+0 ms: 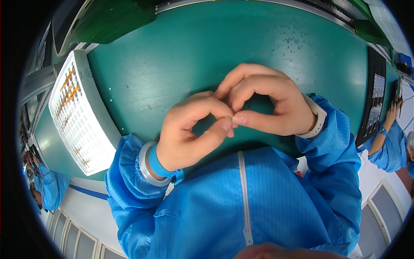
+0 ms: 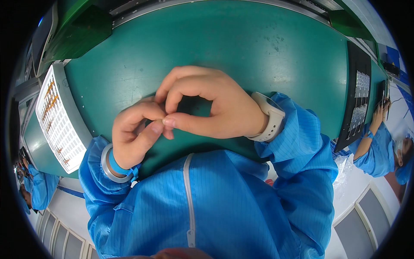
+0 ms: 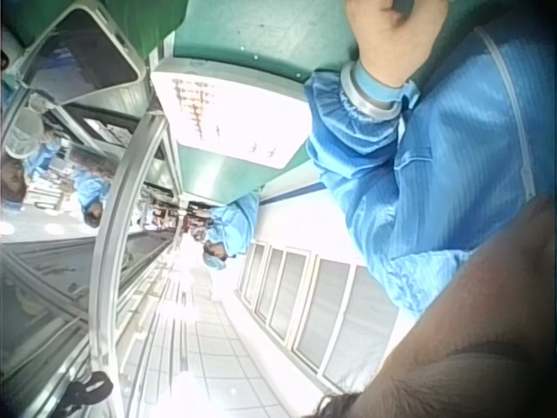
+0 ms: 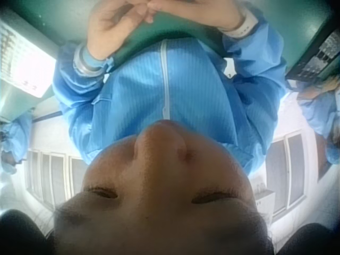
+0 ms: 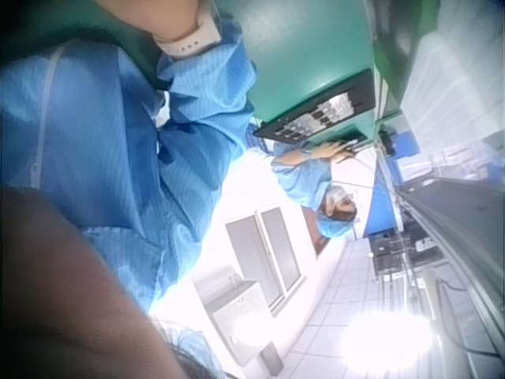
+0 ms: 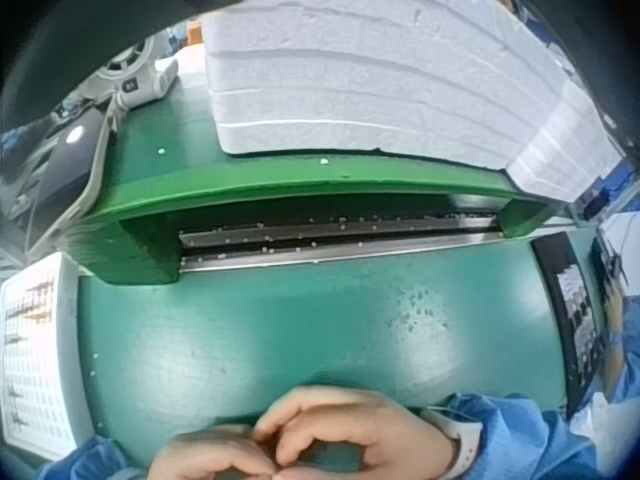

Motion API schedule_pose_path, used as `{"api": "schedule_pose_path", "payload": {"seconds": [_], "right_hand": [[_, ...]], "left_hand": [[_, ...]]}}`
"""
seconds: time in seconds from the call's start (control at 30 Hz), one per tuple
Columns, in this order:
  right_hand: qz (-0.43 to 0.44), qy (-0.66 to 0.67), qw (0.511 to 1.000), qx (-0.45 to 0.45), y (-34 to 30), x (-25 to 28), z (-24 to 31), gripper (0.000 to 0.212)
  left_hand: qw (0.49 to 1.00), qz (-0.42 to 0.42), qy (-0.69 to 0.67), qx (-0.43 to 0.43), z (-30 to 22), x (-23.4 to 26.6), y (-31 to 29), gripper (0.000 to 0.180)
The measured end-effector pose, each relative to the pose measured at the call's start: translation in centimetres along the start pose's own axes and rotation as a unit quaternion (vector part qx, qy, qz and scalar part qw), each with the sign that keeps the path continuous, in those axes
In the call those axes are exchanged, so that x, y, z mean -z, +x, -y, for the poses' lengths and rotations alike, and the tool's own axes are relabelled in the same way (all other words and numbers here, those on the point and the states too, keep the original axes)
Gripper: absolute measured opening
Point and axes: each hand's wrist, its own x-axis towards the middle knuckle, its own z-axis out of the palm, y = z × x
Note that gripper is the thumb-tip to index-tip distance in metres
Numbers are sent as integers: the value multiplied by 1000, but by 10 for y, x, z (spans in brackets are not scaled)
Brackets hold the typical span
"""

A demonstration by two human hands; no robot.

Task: The person retrieves a tray of circuit boards, attaches ribbon cables from a storage tray onto the boards by hand, and passes the completed tray down the assembly line.

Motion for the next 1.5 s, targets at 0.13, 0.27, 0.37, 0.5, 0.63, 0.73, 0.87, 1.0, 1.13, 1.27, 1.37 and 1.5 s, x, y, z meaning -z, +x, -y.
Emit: {"api": "schedule_pose_path", "payload": {"seconds": [0.13, 0.27, 0.37, 0.5, 0.63, 0.73, 0.87, 1.0, 1.13, 1.27, 1.37, 1.5], "right_hand": [[-25, -14, 999, -20, 0, -5, 2, 23], [-37, -67, 997, -5, -2, -8, 0, 36], [-12, -100, 995, -2, -2, -7, -1, 39], [-7, -102, 995, -13, -1, -9, -2, 43], [-71, -91, 993, 8, -1, -17, -6, 50], [-59, -101, 993, 6, -1, -17, -6, 52], [-61, -129, 989, 27, 0, -18, -8, 54], [-56, -148, 987, 30, -1, -18, -8, 55], [-63, -153, 986, 31, -1, -20, -9, 56], [-59, -160, 985, 27, -1, -19, -9, 57], [-36, -177, 983, 22, -1, -16, -7, 55], [-27, -197, 980, 23, -1, -16, -7, 54]], "left_hand": [[977, -56, 176, -109, -8, 5, 4, 13], [931, -16, 308, -196, -9, 2, 7, 21], [916, -1, 330, -230, -4, 1, 7, 19], [912, 0, 342, -226, -4, -3, 5, 20], [902, 2, 364, -233, -2, -6, 4, 25], [898, 3, 371, -237, -2, -8, 2, 29], [894, 3, 379, -241, 0, -9, 2, 29], [883, 16, 392, -258, 1, -8, 2, 31], [866, 22, 409, -286, 3, -8, 1, 34], [846, 17, 431, -312, 3, -9, 2, 36], [817, 13, 471, -334, -1, -12, 1, 34], [794, 8, 496, -351, -2, -14, 1, 33]]}}
